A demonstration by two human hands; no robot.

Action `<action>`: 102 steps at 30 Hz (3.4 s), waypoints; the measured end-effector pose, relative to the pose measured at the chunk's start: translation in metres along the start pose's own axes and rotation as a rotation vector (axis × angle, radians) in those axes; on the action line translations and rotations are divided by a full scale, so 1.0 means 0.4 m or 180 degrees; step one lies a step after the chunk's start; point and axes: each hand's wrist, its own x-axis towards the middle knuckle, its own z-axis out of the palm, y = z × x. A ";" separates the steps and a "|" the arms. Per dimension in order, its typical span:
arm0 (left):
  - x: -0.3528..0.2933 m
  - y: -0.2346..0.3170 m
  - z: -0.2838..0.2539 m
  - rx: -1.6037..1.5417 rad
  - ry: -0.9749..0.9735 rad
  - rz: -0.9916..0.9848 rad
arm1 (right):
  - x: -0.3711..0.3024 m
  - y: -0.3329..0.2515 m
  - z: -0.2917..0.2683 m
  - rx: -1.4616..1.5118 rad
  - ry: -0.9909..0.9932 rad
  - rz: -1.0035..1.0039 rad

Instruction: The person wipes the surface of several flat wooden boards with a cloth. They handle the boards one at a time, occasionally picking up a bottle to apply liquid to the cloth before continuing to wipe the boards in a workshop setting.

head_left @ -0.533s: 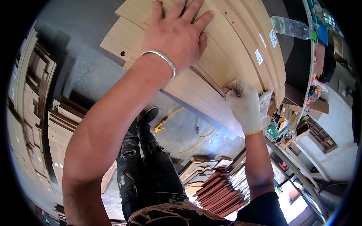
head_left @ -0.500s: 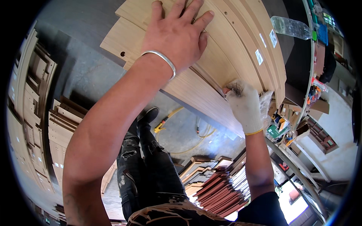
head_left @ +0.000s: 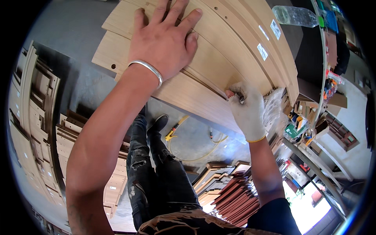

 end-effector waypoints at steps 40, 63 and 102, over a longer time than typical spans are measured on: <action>0.019 0.009 0.005 -0.0020 -0.0256 -0.0026 | 0.458 -0.353 0.017 -0.0770 0.0914 -0.2267; 0.023 0.021 -0.005 -0.0034 -0.0265 -0.0255 | 0.205 -0.066 -0.139 0.2121 -0.1037 0.0248; -0.013 0.047 0.045 0.0101 0.0478 -0.0540 | 0.129 0.030 -0.037 0.0096 -0.0941 -0.2061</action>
